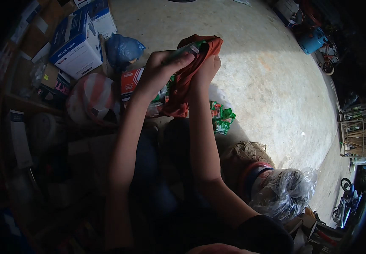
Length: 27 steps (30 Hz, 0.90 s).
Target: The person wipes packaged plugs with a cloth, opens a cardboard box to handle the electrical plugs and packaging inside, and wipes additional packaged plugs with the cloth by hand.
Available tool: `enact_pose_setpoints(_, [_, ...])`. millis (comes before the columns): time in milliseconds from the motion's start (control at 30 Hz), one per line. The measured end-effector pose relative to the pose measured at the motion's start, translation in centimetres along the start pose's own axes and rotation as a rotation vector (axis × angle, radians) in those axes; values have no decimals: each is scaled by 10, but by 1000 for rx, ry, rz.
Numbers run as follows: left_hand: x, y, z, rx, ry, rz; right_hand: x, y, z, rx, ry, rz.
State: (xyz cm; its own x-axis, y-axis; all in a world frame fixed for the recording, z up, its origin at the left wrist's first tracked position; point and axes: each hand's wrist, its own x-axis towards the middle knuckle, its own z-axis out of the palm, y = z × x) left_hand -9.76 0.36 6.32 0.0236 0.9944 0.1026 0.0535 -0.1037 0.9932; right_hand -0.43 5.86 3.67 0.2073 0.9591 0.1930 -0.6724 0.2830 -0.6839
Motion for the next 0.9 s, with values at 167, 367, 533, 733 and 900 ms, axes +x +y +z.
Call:
enact_pose_setpoints(167, [19, -9, -1, -535, 420, 91, 13, 16, -18, 158, -61, 248])
enact_pose_setpoints(367, [22, -17, 10, -139, 559, 288, -8, 1, 10, -114, -422, 54])
enact_pose_setpoints(533, [14, -10, 16, 3, 403, 274, 2, 4, 6, -568, -119, -261])
enact_pose_setpoints(733, [16, -18, 15, -16, 215, 313, 8, 2, -8, -140, 104, 212])
enact_pose_setpoints(900, [19, -17, 11, -374, 349, 271, 13, 10, -13, 242, -177, 230])
